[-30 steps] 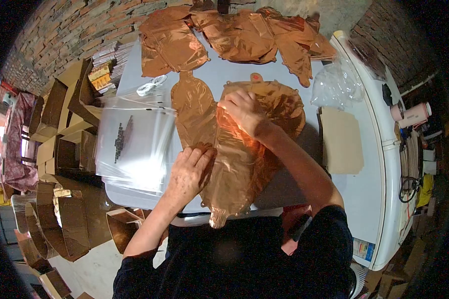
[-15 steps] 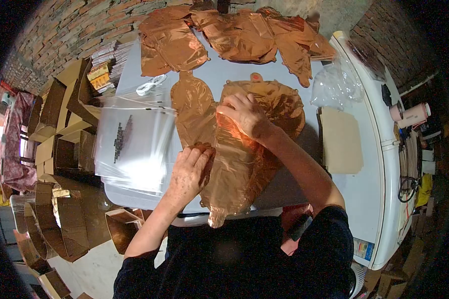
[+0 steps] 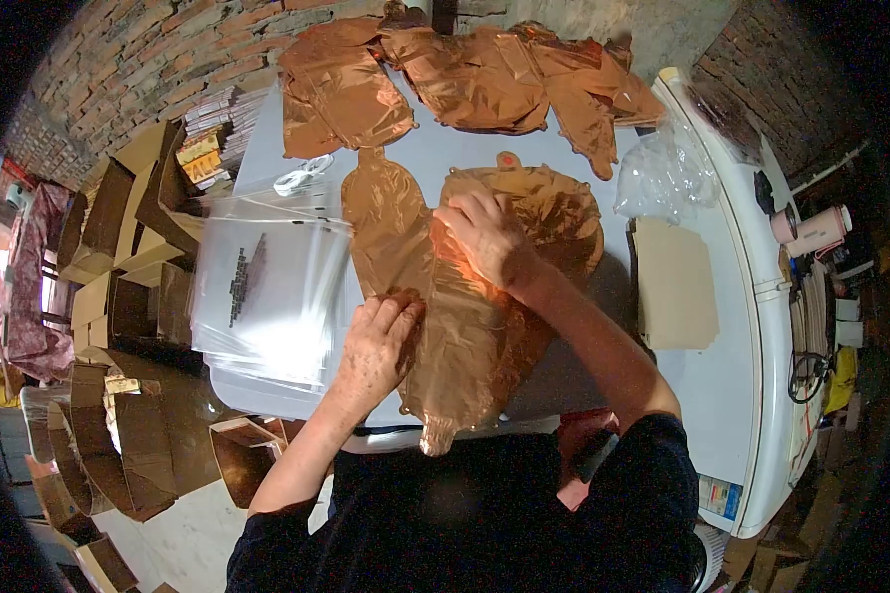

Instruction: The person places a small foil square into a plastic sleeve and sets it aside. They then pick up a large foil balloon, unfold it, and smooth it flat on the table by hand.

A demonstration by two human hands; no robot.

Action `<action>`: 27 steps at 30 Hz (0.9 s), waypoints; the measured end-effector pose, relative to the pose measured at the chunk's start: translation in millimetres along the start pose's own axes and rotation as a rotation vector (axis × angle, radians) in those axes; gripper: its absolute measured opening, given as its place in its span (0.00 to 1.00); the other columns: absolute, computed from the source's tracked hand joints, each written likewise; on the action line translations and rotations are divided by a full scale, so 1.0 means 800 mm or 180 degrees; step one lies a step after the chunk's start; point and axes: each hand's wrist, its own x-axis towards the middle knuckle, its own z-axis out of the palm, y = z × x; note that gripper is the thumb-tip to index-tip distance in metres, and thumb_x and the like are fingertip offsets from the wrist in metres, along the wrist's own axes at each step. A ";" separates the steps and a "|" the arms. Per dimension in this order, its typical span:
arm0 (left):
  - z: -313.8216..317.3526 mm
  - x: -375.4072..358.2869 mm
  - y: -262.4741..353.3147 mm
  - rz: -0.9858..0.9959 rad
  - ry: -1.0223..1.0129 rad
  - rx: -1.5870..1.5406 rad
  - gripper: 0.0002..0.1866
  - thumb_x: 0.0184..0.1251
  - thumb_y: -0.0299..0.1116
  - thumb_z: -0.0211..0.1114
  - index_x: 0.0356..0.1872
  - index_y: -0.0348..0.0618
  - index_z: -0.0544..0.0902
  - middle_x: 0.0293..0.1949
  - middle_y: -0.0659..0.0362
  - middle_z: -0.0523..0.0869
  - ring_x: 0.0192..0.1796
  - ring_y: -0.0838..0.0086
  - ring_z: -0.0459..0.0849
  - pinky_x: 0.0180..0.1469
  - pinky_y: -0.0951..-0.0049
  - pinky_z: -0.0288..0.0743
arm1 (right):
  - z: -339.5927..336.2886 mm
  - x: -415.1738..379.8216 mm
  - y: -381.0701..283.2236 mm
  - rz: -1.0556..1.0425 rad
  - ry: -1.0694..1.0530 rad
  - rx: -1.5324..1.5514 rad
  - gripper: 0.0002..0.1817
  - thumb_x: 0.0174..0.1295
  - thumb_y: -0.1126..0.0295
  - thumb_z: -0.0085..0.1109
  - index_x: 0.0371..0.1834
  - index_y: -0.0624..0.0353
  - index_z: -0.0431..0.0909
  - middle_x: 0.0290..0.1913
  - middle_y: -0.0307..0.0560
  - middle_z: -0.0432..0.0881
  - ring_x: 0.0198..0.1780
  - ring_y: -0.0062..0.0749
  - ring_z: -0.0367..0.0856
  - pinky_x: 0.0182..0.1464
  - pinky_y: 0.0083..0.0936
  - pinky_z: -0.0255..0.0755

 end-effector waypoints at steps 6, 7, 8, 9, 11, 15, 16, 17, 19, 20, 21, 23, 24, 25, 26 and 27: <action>-0.001 0.001 0.002 0.0001 0.0003 -0.0001 0.22 0.55 0.24 0.69 0.55 0.35 0.84 0.57 0.52 0.83 0.55 0.58 0.80 0.57 0.60 0.74 | -0.010 -0.006 -0.039 0.0694 -0.0414 -0.0027 0.30 0.65 0.60 0.67 0.68 0.61 0.73 0.67 0.53 0.73 0.71 0.48 0.69 0.71 0.47 0.62; -0.001 0.002 0.004 -0.0012 0.0000 -0.0006 0.22 0.55 0.23 0.70 0.55 0.35 0.84 0.57 0.52 0.83 0.55 0.58 0.80 0.56 0.61 0.74 | -0.010 -0.008 -0.043 0.0746 -0.0532 -0.0038 0.32 0.66 0.59 0.67 0.70 0.61 0.71 0.70 0.54 0.72 0.73 0.50 0.68 0.72 0.50 0.61; -0.002 0.002 0.004 -0.0026 -0.0002 -0.0009 0.22 0.55 0.23 0.70 0.55 0.35 0.83 0.57 0.52 0.83 0.55 0.58 0.80 0.56 0.61 0.74 | -0.011 -0.009 -0.047 0.0781 -0.0594 -0.0032 0.33 0.67 0.57 0.65 0.71 0.61 0.70 0.71 0.55 0.71 0.74 0.50 0.66 0.73 0.52 0.60; -0.001 0.002 0.004 -0.0026 0.0001 -0.0015 0.23 0.55 0.23 0.70 0.55 0.35 0.83 0.57 0.52 0.83 0.55 0.58 0.80 0.56 0.61 0.74 | -0.011 -0.010 -0.050 0.0814 -0.0657 -0.0023 0.34 0.68 0.56 0.63 0.73 0.61 0.68 0.72 0.56 0.70 0.75 0.51 0.65 0.74 0.53 0.58; -0.001 0.001 0.004 -0.0026 0.0008 -0.0026 0.23 0.55 0.23 0.70 0.55 0.35 0.83 0.57 0.52 0.83 0.54 0.58 0.80 0.56 0.61 0.74 | -0.006 -0.015 -0.052 0.0852 -0.0739 -0.0107 0.35 0.71 0.53 0.60 0.75 0.61 0.66 0.75 0.56 0.67 0.77 0.51 0.62 0.75 0.56 0.56; -0.003 0.001 0.005 -0.0012 0.0010 -0.0057 0.22 0.56 0.23 0.70 0.55 0.35 0.84 0.57 0.52 0.83 0.54 0.58 0.80 0.56 0.60 0.74 | 0.006 -0.026 -0.054 0.0941 -0.0878 -0.0254 0.36 0.74 0.50 0.54 0.78 0.61 0.62 0.78 0.55 0.63 0.80 0.51 0.56 0.78 0.56 0.51; -0.004 0.002 0.005 -0.0021 0.0005 -0.0082 0.21 0.57 0.23 0.70 0.55 0.35 0.84 0.57 0.51 0.83 0.55 0.57 0.80 0.57 0.60 0.74 | 0.005 -0.025 -0.054 0.0971 -0.0918 -0.0243 0.36 0.75 0.50 0.53 0.79 0.60 0.62 0.79 0.55 0.62 0.81 0.50 0.55 0.78 0.57 0.50; -0.006 0.004 0.005 -0.0022 0.0011 -0.0097 0.21 0.58 0.22 0.70 0.54 0.34 0.84 0.57 0.51 0.83 0.55 0.56 0.79 0.57 0.59 0.74 | 0.003 -0.024 -0.054 0.0989 -0.0917 -0.0169 0.37 0.74 0.50 0.54 0.78 0.61 0.62 0.79 0.56 0.62 0.81 0.52 0.55 0.78 0.58 0.49; -0.010 0.007 0.008 -0.0305 0.0229 -0.0310 0.21 0.61 0.22 0.68 0.57 0.34 0.82 0.61 0.48 0.80 0.60 0.54 0.78 0.62 0.59 0.73 | -0.001 -0.022 -0.054 0.1008 -0.0918 -0.0012 0.38 0.72 0.49 0.57 0.78 0.62 0.63 0.79 0.58 0.63 0.81 0.54 0.55 0.78 0.62 0.47; -0.013 0.008 0.009 -0.0452 0.0333 -0.0414 0.21 0.63 0.23 0.68 0.59 0.33 0.81 0.63 0.46 0.79 0.62 0.52 0.77 0.65 0.59 0.72 | 0.000 -0.022 -0.053 0.1021 -0.0945 0.0009 0.38 0.73 0.49 0.55 0.79 0.62 0.62 0.79 0.59 0.62 0.81 0.54 0.54 0.78 0.62 0.46; -0.017 0.008 0.011 -0.0719 0.0474 -0.0554 0.23 0.66 0.23 0.67 0.62 0.33 0.78 0.66 0.45 0.77 0.65 0.53 0.76 0.68 0.59 0.70 | 0.002 -0.023 -0.052 0.1038 -0.0972 0.0034 0.38 0.74 0.49 0.53 0.79 0.62 0.61 0.79 0.59 0.61 0.82 0.55 0.53 0.79 0.63 0.44; -0.028 0.007 0.016 -0.1264 0.0758 -0.0832 0.27 0.70 0.24 0.66 0.70 0.32 0.72 0.71 0.44 0.72 0.71 0.53 0.73 0.74 0.60 0.66 | 0.005 -0.027 -0.052 0.1080 -0.1042 0.0094 0.38 0.76 0.48 0.50 0.80 0.62 0.60 0.80 0.59 0.59 0.83 0.55 0.51 0.80 0.63 0.41; -0.033 0.006 0.017 -0.1749 0.0717 -0.1753 0.30 0.72 0.25 0.65 0.73 0.31 0.68 0.73 0.44 0.70 0.73 0.54 0.70 0.75 0.60 0.64 | 0.005 -0.027 -0.052 0.1101 -0.1081 0.0123 0.38 0.77 0.48 0.48 0.80 0.62 0.59 0.81 0.59 0.58 0.83 0.55 0.50 0.80 0.63 0.40; -0.040 0.006 0.017 -0.2215 0.0670 -0.2682 0.33 0.73 0.25 0.65 0.75 0.31 0.63 0.75 0.44 0.67 0.76 0.55 0.68 0.77 0.60 0.62 | 0.004 -0.026 -0.052 0.1121 -0.1115 0.0148 0.37 0.77 0.47 0.47 0.81 0.62 0.58 0.81 0.59 0.58 0.83 0.55 0.49 0.80 0.63 0.38; -0.047 0.008 0.019 -0.2659 0.0609 -0.3620 0.36 0.74 0.25 0.64 0.78 0.30 0.59 0.78 0.44 0.65 0.78 0.56 0.66 0.78 0.60 0.60 | 0.004 -0.025 -0.051 0.1126 -0.1129 0.0156 0.37 0.77 0.47 0.46 0.81 0.62 0.58 0.81 0.59 0.57 0.84 0.55 0.48 0.81 0.62 0.38; -0.065 0.017 0.028 -0.2984 0.0622 -0.4290 0.38 0.77 0.25 0.61 0.81 0.29 0.52 0.80 0.46 0.61 0.79 0.58 0.63 0.78 0.60 0.60 | 0.004 -0.025 -0.052 0.1134 -0.1145 0.0165 0.37 0.77 0.47 0.46 0.81 0.62 0.58 0.82 0.59 0.57 0.84 0.55 0.48 0.81 0.62 0.37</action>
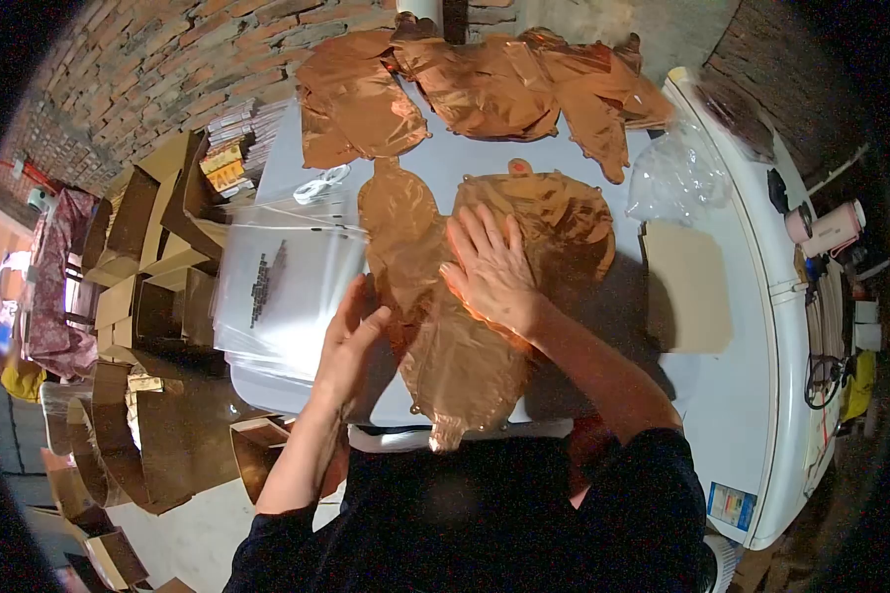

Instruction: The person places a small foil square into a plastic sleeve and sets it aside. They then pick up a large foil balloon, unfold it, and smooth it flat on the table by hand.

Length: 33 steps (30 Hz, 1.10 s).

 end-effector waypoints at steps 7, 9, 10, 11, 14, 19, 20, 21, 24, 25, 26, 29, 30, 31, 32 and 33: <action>-0.010 0.043 0.010 -0.0482 -0.0034 -0.0309 0.33 0.77 0.30 0.60 0.78 0.29 0.59 0.66 0.48 0.77 0.59 0.66 0.82 0.60 0.62 0.79 | 0.001 0.000 0.000 0.0025 0.0047 0.0054 0.37 0.77 0.48 0.46 0.80 0.62 0.58 0.82 0.58 0.56 0.84 0.54 0.47 0.80 0.62 0.37; -0.015 0.062 0.008 -0.0710 -0.0272 -0.0203 0.27 0.77 0.31 0.61 0.72 0.32 0.68 0.58 0.52 0.83 0.50 0.71 0.84 0.50 0.67 0.80 | 0.003 0.000 -0.001 0.0049 0.0045 0.0038 0.36 0.77 0.49 0.46 0.80 0.61 0.58 0.82 0.58 0.56 0.84 0.54 0.47 0.80 0.62 0.36; -0.017 0.070 0.009 -0.0826 -0.0392 -0.0150 0.24 0.77 0.32 0.61 0.69 0.33 0.72 0.54 0.53 0.85 0.45 0.74 0.84 0.45 0.69 0.81 | 0.004 0.000 -0.001 0.0064 0.0044 0.0029 0.36 0.77 0.49 0.46 0.80 0.61 0.58 0.82 0.57 0.56 0.84 0.54 0.48 0.81 0.62 0.36; -0.018 0.077 0.010 -0.0904 -0.0430 -0.0180 0.21 0.77 0.34 0.62 0.65 0.35 0.74 0.49 0.56 0.86 0.41 0.76 0.83 0.40 0.72 0.79 | 0.005 0.001 -0.001 0.0076 0.0002 -0.0008 0.36 0.77 0.48 0.45 0.81 0.61 0.58 0.82 0.57 0.56 0.84 0.53 0.47 0.81 0.61 0.36; -0.009 0.096 0.014 -0.1075 -0.0352 -0.0034 0.14 0.77 0.41 0.65 0.49 0.41 0.80 0.33 0.63 0.85 0.26 0.81 0.77 0.24 0.80 0.68 | 0.005 0.000 0.000 0.0131 -0.0113 -0.0047 0.37 0.78 0.48 0.43 0.82 0.60 0.57 0.83 0.55 0.55 0.85 0.52 0.45 0.82 0.60 0.35; -0.001 0.132 0.011 -0.0523 -0.0155 0.0923 0.12 0.77 0.41 0.67 0.37 0.45 0.81 0.23 0.67 0.80 0.20 0.84 0.73 0.22 0.80 0.67 | 0.003 0.001 -0.003 0.0192 -0.0159 -0.0019 0.37 0.79 0.47 0.40 0.83 0.59 0.54 0.83 0.54 0.54 0.86 0.50 0.42 0.83 0.58 0.33; -0.008 0.141 0.002 -0.0144 -0.0279 0.0962 0.11 0.77 0.40 0.66 0.36 0.45 0.82 0.23 0.67 0.80 0.20 0.85 0.73 0.23 0.81 0.67 | 0.003 -0.001 -0.003 0.0188 -0.0122 0.0029 0.37 0.78 0.48 0.42 0.82 0.59 0.56 0.83 0.54 0.54 0.85 0.50 0.43 0.83 0.58 0.34; -0.006 0.143 0.002 0.0234 -0.0401 0.0996 0.11 0.77 0.39 0.66 0.36 0.44 0.82 0.23 0.67 0.79 0.21 0.86 0.72 0.23 0.81 0.67 | -0.001 -0.001 -0.004 0.0183 -0.0086 0.0079 0.36 0.78 0.49 0.43 0.82 0.60 0.57 0.83 0.54 0.55 0.85 0.50 0.44 0.83 0.58 0.35; 0.010 0.141 -0.011 0.1206 -0.0512 0.1121 0.09 0.78 0.34 0.64 0.45 0.38 0.84 0.29 0.67 0.82 0.26 0.84 0.75 0.30 0.80 0.70 | -0.007 -0.002 -0.005 0.0186 -0.0238 0.0004 0.36 0.76 0.50 0.44 0.80 0.62 0.61 0.83 0.55 0.55 0.85 0.51 0.43 0.83 0.59 0.34; 0.007 0.136 -0.011 0.1051 -0.0785 0.1140 0.10 0.78 0.33 0.64 0.50 0.37 0.82 0.36 0.64 0.83 0.35 0.82 0.77 0.39 0.77 0.72 | -0.009 -0.001 -0.005 0.0185 -0.0332 -0.0060 0.36 0.76 0.50 0.44 0.80 0.62 0.62 0.83 0.55 0.54 0.85 0.51 0.42 0.83 0.59 0.32; 0.004 0.131 -0.011 0.0891 -0.1056 0.1167 0.13 0.78 0.32 0.63 0.56 0.37 0.81 0.44 0.61 0.83 0.44 0.79 0.79 0.48 0.75 0.74 | -0.011 0.000 -0.005 0.0208 -0.0494 -0.0164 0.36 0.75 0.50 0.44 0.79 0.63 0.63 0.83 0.55 0.54 0.85 0.51 0.42 0.83 0.59 0.32; 0.008 0.123 -0.019 0.0647 -0.1748 0.0793 0.20 0.78 0.30 0.61 0.67 0.37 0.75 0.62 0.54 0.80 0.65 0.74 0.77 0.67 0.68 0.72 | -0.024 0.006 -0.010 0.0294 -0.1008 -0.0443 0.36 0.75 0.50 0.45 0.78 0.66 0.63 0.83 0.57 0.54 0.85 0.52 0.42 0.83 0.60 0.33; 0.006 0.121 -0.021 0.0407 -0.1725 0.0747 0.24 0.79 0.31 0.57 0.72 0.37 0.71 0.66 0.53 0.77 0.69 0.72 0.74 0.70 0.68 0.70 | -0.037 0.009 -0.015 0.0333 -0.1201 -0.0515 0.37 0.75 0.50 0.44 0.79 0.66 0.62 0.83 0.57 0.53 0.85 0.52 0.42 0.83 0.60 0.32; 0.001 0.126 -0.031 0.0483 -0.1523 0.0781 0.24 0.78 0.31 0.56 0.72 0.37 0.71 0.67 0.53 0.77 0.70 0.70 0.74 0.71 0.68 0.68 | -0.044 0.010 -0.017 0.0369 -0.1392 -0.0589 0.38 0.75 0.50 0.44 0.80 0.67 0.60 0.84 0.58 0.53 0.85 0.52 0.42 0.83 0.60 0.32; -0.005 0.133 -0.047 0.0560 -0.1322 0.0812 0.24 0.78 0.32 0.55 0.72 0.37 0.71 0.67 0.53 0.77 0.71 0.69 0.73 0.73 0.68 0.67 | -0.033 0.007 -0.013 0.0303 -0.0948 -0.0293 0.38 0.75 0.50 0.44 0.80 0.66 0.58 0.84 0.58 0.52 0.85 0.52 0.42 0.83 0.59 0.32; -0.008 0.138 -0.055 0.0636 -0.1122 0.0843 0.25 0.77 0.33 0.54 0.71 0.37 0.71 0.68 0.52 0.78 0.71 0.67 0.73 0.74 0.68 0.65 | -0.013 0.001 -0.006 0.0236 -0.0503 0.0000 0.39 0.75 0.49 0.45 0.81 0.66 0.56 0.84 0.58 0.52 0.86 0.52 0.42 0.83 0.59 0.32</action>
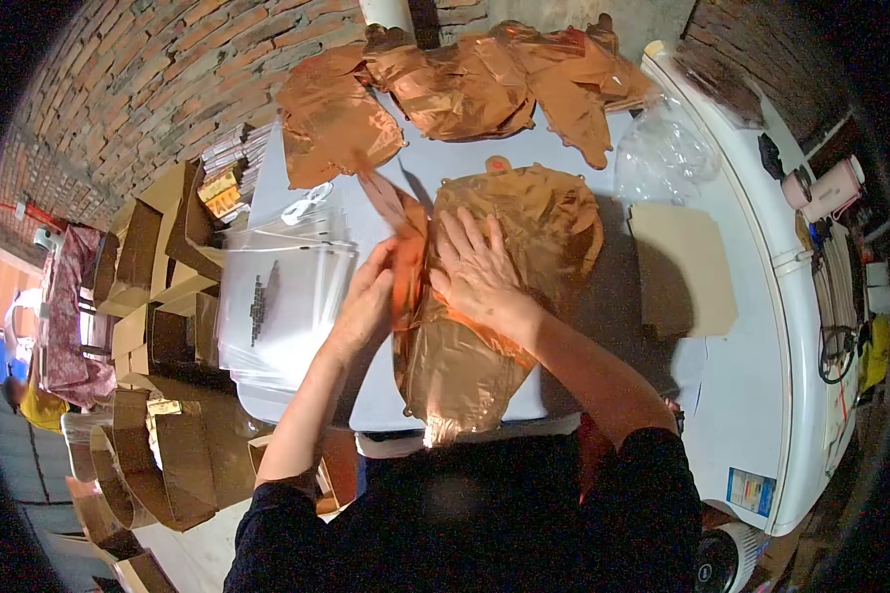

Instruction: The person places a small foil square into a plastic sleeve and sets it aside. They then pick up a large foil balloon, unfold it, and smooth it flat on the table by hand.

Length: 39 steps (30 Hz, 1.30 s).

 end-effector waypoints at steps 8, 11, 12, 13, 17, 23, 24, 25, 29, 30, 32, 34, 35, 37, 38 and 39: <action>0.019 0.005 0.031 -0.0419 -0.0221 -0.1129 0.43 0.82 0.64 0.43 0.80 0.37 0.58 0.77 0.49 0.67 0.77 0.64 0.68 0.77 0.63 0.63 | 0.009 -0.001 0.002 -0.0025 0.0427 0.0316 0.43 0.77 0.43 0.43 0.83 0.65 0.50 0.85 0.57 0.50 0.86 0.49 0.40 0.84 0.57 0.29; 0.030 0.008 0.052 -0.0529 -0.0112 -0.1248 0.48 0.79 0.72 0.37 0.80 0.36 0.58 0.78 0.49 0.66 0.77 0.61 0.67 0.78 0.61 0.62 | 0.012 -0.001 0.004 -0.0029 0.0451 0.0256 0.44 0.77 0.42 0.42 0.83 0.66 0.50 0.85 0.57 0.50 0.87 0.47 0.39 0.84 0.57 0.28; 0.034 0.008 0.052 -0.0452 -0.0037 -0.1283 0.47 0.79 0.71 0.38 0.80 0.37 0.60 0.76 0.49 0.68 0.75 0.61 0.70 0.76 0.61 0.66 | 0.012 -0.001 0.004 -0.0033 0.0459 0.0279 0.44 0.77 0.42 0.42 0.83 0.67 0.50 0.85 0.57 0.49 0.87 0.47 0.39 0.84 0.57 0.28; 0.038 0.008 0.052 -0.0374 0.0041 -0.1317 0.46 0.79 0.70 0.40 0.79 0.38 0.62 0.74 0.49 0.71 0.73 0.62 0.73 0.73 0.60 0.70 | 0.013 -0.001 0.004 -0.0040 0.0466 0.0303 0.44 0.77 0.42 0.42 0.83 0.67 0.51 0.85 0.57 0.49 0.87 0.46 0.39 0.84 0.57 0.27; 0.047 0.010 0.051 -0.0244 0.0011 -0.1347 0.45 0.79 0.71 0.40 0.78 0.39 0.64 0.73 0.49 0.73 0.71 0.62 0.75 0.72 0.61 0.72 | 0.013 -0.001 0.005 -0.0071 0.0418 0.0242 0.42 0.76 0.44 0.43 0.81 0.69 0.55 0.84 0.60 0.51 0.87 0.48 0.39 0.84 0.57 0.27; 0.041 0.026 0.032 -0.0534 -0.0496 -0.1489 0.51 0.77 0.74 0.35 0.81 0.36 0.56 0.79 0.48 0.62 0.79 0.60 0.63 0.79 0.60 0.59 | 0.008 -0.002 0.005 -0.0070 0.0268 0.0116 0.42 0.73 0.46 0.47 0.78 0.74 0.60 0.82 0.65 0.54 0.86 0.50 0.40 0.84 0.58 0.28; 0.041 0.029 0.033 -0.0555 -0.0516 -0.1552 0.51 0.77 0.74 0.35 0.81 0.36 0.56 0.79 0.48 0.63 0.79 0.60 0.64 0.79 0.60 0.59 | 0.011 -0.001 0.005 -0.0102 0.0384 0.0113 0.43 0.73 0.46 0.47 0.78 0.74 0.59 0.82 0.65 0.54 0.86 0.51 0.40 0.84 0.58 0.28; 0.037 0.032 0.035 -0.0435 -0.0523 -0.1600 0.50 0.78 0.73 0.37 0.80 0.35 0.58 0.77 0.48 0.67 0.77 0.60 0.68 0.78 0.60 0.62 | 0.014 -0.002 0.006 -0.0130 0.0500 0.0110 0.44 0.73 0.45 0.48 0.78 0.74 0.58 0.82 0.65 0.54 0.86 0.51 0.40 0.84 0.58 0.28; 0.037 0.036 0.052 -0.0536 0.0156 -0.1571 0.39 0.83 0.63 0.40 0.74 0.35 0.67 0.70 0.49 0.75 0.70 0.62 0.77 0.71 0.61 0.72 | 0.008 -0.003 0.005 -0.0084 0.0329 0.0214 0.46 0.72 0.44 0.48 0.80 0.74 0.54 0.82 0.66 0.54 0.86 0.50 0.40 0.84 0.57 0.28; 0.032 0.040 0.046 -0.0577 0.0208 -0.1397 0.37 0.83 0.60 0.41 0.73 0.35 0.68 0.68 0.49 0.77 0.68 0.62 0.78 0.70 0.61 0.73 | 0.007 -0.004 0.005 -0.0085 0.0356 0.0236 0.46 0.73 0.44 0.48 0.80 0.74 0.53 0.82 0.66 0.53 0.86 0.50 0.39 0.84 0.57 0.28; 0.016 0.049 0.027 -0.0654 0.0310 -0.1049 0.32 0.83 0.55 0.42 0.70 0.36 0.72 0.65 0.51 0.80 0.64 0.64 0.80 0.67 0.61 0.76 | 0.007 -0.003 0.004 -0.0074 0.0358 0.0239 0.47 0.73 0.42 0.48 0.81 0.73 0.52 0.83 0.66 0.53 0.86 0.50 0.40 0.84 0.57 0.29; 0.019 0.052 0.035 -0.0703 0.0465 -0.1277 0.29 0.81 0.50 0.43 0.67 0.38 0.74 0.62 0.53 0.82 0.61 0.66 0.82 0.65 0.62 0.77 | 0.006 -0.002 0.004 -0.0047 0.0305 0.0207 0.49 0.73 0.40 0.48 0.81 0.73 0.52 0.83 0.66 0.52 0.86 0.51 0.40 0.84 0.57 0.30; 0.019 0.052 0.039 -0.0702 0.0488 -0.1312 0.29 0.81 0.51 0.43 0.68 0.38 0.74 0.62 0.53 0.82 0.62 0.66 0.81 0.65 0.62 0.76 | 0.006 -0.002 0.004 -0.0053 0.0363 0.0223 0.50 0.72 0.39 0.49 0.81 0.73 0.51 0.83 0.66 0.53 0.86 0.51 0.41 0.84 0.58 0.31; 0.018 0.055 0.046 -0.0666 0.0461 -0.1395 0.31 0.81 0.54 0.45 0.69 0.39 0.74 0.64 0.53 0.81 0.64 0.66 0.80 0.68 0.62 0.73 | 0.006 -0.002 0.004 -0.0070 0.0475 0.0258 0.52 0.71 0.36 0.49 0.81 0.73 0.51 0.82 0.66 0.53 0.86 0.52 0.43 0.83 0.58 0.33; 0.019 0.055 0.049 -0.0610 0.0487 -0.1420 0.32 0.80 0.55 0.45 0.69 0.39 0.74 0.64 0.53 0.81 0.65 0.65 0.79 0.69 0.62 0.73 | 0.007 -0.002 0.004 -0.0074 0.0529 0.0309 0.53 0.70 0.35 0.51 0.81 0.73 0.50 0.82 0.66 0.53 0.85 0.53 0.44 0.83 0.59 0.34; 0.021 0.054 0.054 -0.0552 0.0514 -0.1447 0.32 0.80 0.55 0.46 0.70 0.39 0.73 0.65 0.53 0.80 0.65 0.65 0.79 0.69 0.62 0.72 | 0.007 -0.002 0.004 -0.0080 0.0582 0.0360 0.54 0.69 0.35 0.52 0.81 0.73 0.49 0.82 0.66 0.54 0.85 0.54 0.45 0.83 0.59 0.35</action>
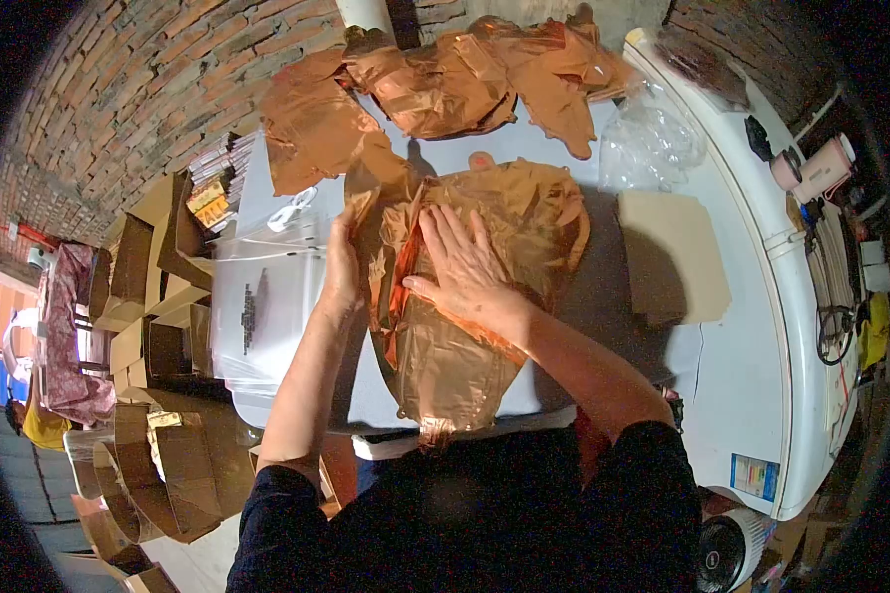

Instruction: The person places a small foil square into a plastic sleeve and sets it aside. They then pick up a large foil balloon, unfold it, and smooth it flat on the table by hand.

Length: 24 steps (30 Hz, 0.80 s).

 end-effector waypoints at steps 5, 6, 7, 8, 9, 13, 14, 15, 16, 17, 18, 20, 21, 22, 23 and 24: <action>-0.022 0.009 -0.005 -0.0244 -0.0053 -0.0181 0.34 0.77 0.60 0.49 0.63 0.38 0.80 0.58 0.51 0.86 0.59 0.62 0.84 0.65 0.61 0.76 | -0.002 0.000 -0.001 -0.0033 0.0150 0.0143 0.56 0.67 0.35 0.58 0.80 0.73 0.49 0.79 0.70 0.57 0.83 0.60 0.49 0.82 0.60 0.38; -0.027 0.013 -0.010 -0.0212 0.0030 -0.0279 0.32 0.77 0.58 0.49 0.61 0.37 0.80 0.57 0.52 0.86 0.58 0.63 0.84 0.65 0.62 0.76 | -0.002 -0.001 -0.001 -0.0044 0.0187 0.0156 0.56 0.66 0.35 0.58 0.80 0.73 0.49 0.79 0.70 0.57 0.83 0.60 0.50 0.82 0.60 0.39; -0.030 0.017 -0.014 -0.0181 0.0112 -0.0376 0.31 0.78 0.56 0.49 0.60 0.37 0.81 0.56 0.53 0.86 0.57 0.64 0.84 0.64 0.63 0.76 | -0.002 -0.001 -0.001 -0.0054 0.0225 0.0169 0.56 0.66 0.36 0.59 0.80 0.74 0.50 0.78 0.71 0.58 0.82 0.61 0.51 0.82 0.60 0.39; -0.034 0.020 -0.019 -0.0152 0.0192 -0.0473 0.29 0.79 0.54 0.48 0.58 0.37 0.82 0.54 0.53 0.87 0.56 0.65 0.84 0.63 0.64 0.76 | -0.002 -0.002 -0.001 -0.0064 0.0258 0.0196 0.56 0.66 0.36 0.59 0.80 0.74 0.50 0.78 0.71 0.58 0.82 0.62 0.51 0.82 0.60 0.39; -0.028 0.017 -0.014 -0.0237 0.0085 -0.0561 0.28 0.79 0.53 0.49 0.58 0.37 0.82 0.53 0.54 0.87 0.54 0.65 0.84 0.62 0.64 0.76 | -0.002 -0.002 -0.001 -0.0072 0.0291 0.0223 0.56 0.66 0.35 0.59 0.79 0.75 0.50 0.78 0.72 0.58 0.82 0.62 0.51 0.82 0.60 0.39; -0.023 0.010 -0.005 -0.0367 -0.0101 -0.0462 0.21 0.80 0.42 0.52 0.59 0.36 0.81 0.52 0.56 0.87 0.53 0.68 0.85 0.60 0.63 0.79 | -0.002 -0.001 0.002 -0.0122 0.0338 0.0185 0.56 0.66 0.36 0.59 0.79 0.76 0.51 0.78 0.73 0.58 0.82 0.63 0.51 0.82 0.59 0.40; -0.025 0.011 -0.006 -0.0295 -0.0084 -0.0204 0.20 0.81 0.40 0.52 0.60 0.35 0.80 0.53 0.56 0.87 0.54 0.68 0.85 0.61 0.63 0.80 | 0.000 -0.002 0.002 -0.0112 0.0340 0.0166 0.56 0.67 0.36 0.58 0.79 0.76 0.51 0.78 0.73 0.58 0.82 0.63 0.51 0.82 0.59 0.40; -0.023 0.010 -0.004 -0.0221 -0.0065 0.0054 0.19 0.81 0.39 0.53 0.61 0.35 0.80 0.53 0.56 0.87 0.55 0.69 0.85 0.61 0.62 0.80 | 0.000 -0.001 0.002 -0.0105 0.0341 0.0148 0.56 0.67 0.36 0.58 0.78 0.77 0.51 0.78 0.73 0.58 0.82 0.63 0.51 0.82 0.59 0.40; -0.016 0.002 0.002 -0.0190 -0.0055 0.0567 0.19 0.82 0.34 0.53 0.65 0.35 0.77 0.57 0.57 0.85 0.58 0.70 0.83 0.63 0.63 0.79 | 0.001 -0.001 0.002 -0.0100 0.0342 0.0132 0.55 0.67 0.37 0.58 0.78 0.77 0.51 0.78 0.73 0.58 0.82 0.63 0.51 0.82 0.59 0.40; -0.018 0.005 -0.005 0.0025 -0.0200 0.0587 0.18 0.81 0.32 0.54 0.65 0.35 0.77 0.58 0.58 0.85 0.59 0.70 0.83 0.63 0.64 0.79 | 0.001 -0.001 0.002 -0.0079 0.0338 0.0143 0.55 0.68 0.37 0.57 0.78 0.77 0.51 0.78 0.73 0.58 0.82 0.64 0.51 0.82 0.59 0.39; -0.017 0.008 -0.012 0.0238 -0.0344 0.0605 0.19 0.80 0.30 0.55 0.66 0.36 0.77 0.59 0.58 0.84 0.60 0.71 0.82 0.63 0.65 0.78 | -0.002 -0.001 0.001 -0.0058 0.0332 0.0154 0.55 0.68 0.37 0.57 0.78 0.77 0.50 0.78 0.73 0.58 0.82 0.64 0.51 0.82 0.58 0.39; -0.022 0.010 -0.019 -0.0128 -0.0226 0.0097 0.22 0.74 0.24 0.61 0.68 0.37 0.76 0.63 0.57 0.82 0.63 0.70 0.80 0.64 0.65 0.77 | -0.003 -0.001 0.000 -0.0034 0.0337 0.0187 0.54 0.69 0.37 0.56 0.78 0.77 0.50 0.78 0.73 0.57 0.82 0.65 0.50 0.82 0.58 0.39; -0.024 0.012 -0.024 0.0276 -0.0419 0.0830 0.23 0.74 0.24 0.61 0.69 0.38 0.75 0.63 0.55 0.82 0.63 0.69 0.81 0.64 0.65 0.77 | -0.002 -0.001 0.001 -0.0030 0.0350 0.0208 0.54 0.69 0.38 0.55 0.79 0.77 0.50 0.78 0.74 0.57 0.82 0.65 0.50 0.82 0.58 0.39; -0.027 0.016 -0.032 0.0684 -0.0613 0.1561 0.24 0.73 0.24 0.62 0.69 0.39 0.75 0.63 0.54 0.83 0.63 0.67 0.81 0.64 0.65 0.77 | -0.002 -0.001 0.002 -0.0026 0.0364 0.0226 0.54 0.70 0.38 0.55 0.79 0.77 0.49 0.78 0.74 0.57 0.82 0.65 0.49 0.82 0.58 0.39; -0.030 0.019 -0.037 0.0925 -0.0734 0.2005 0.25 0.72 0.25 0.62 0.70 0.41 0.74 0.63 0.52 0.82 0.63 0.63 0.81 0.64 0.63 0.77 | -0.001 -0.001 0.004 0.0003 0.0383 0.0343 0.53 0.70 0.38 0.55 0.79 0.76 0.49 0.78 0.74 0.56 0.82 0.65 0.49 0.82 0.57 0.39; -0.031 0.020 -0.041 0.1194 -0.0827 0.2449 0.26 0.72 0.25 0.63 0.71 0.42 0.74 0.63 0.49 0.82 0.63 0.60 0.81 0.63 0.62 0.77 | -0.001 -0.001 0.006 0.0032 0.0400 0.0460 0.53 0.71 0.39 0.54 0.80 0.75 0.48 0.79 0.74 0.56 0.82 0.65 0.48 0.83 0.57 0.39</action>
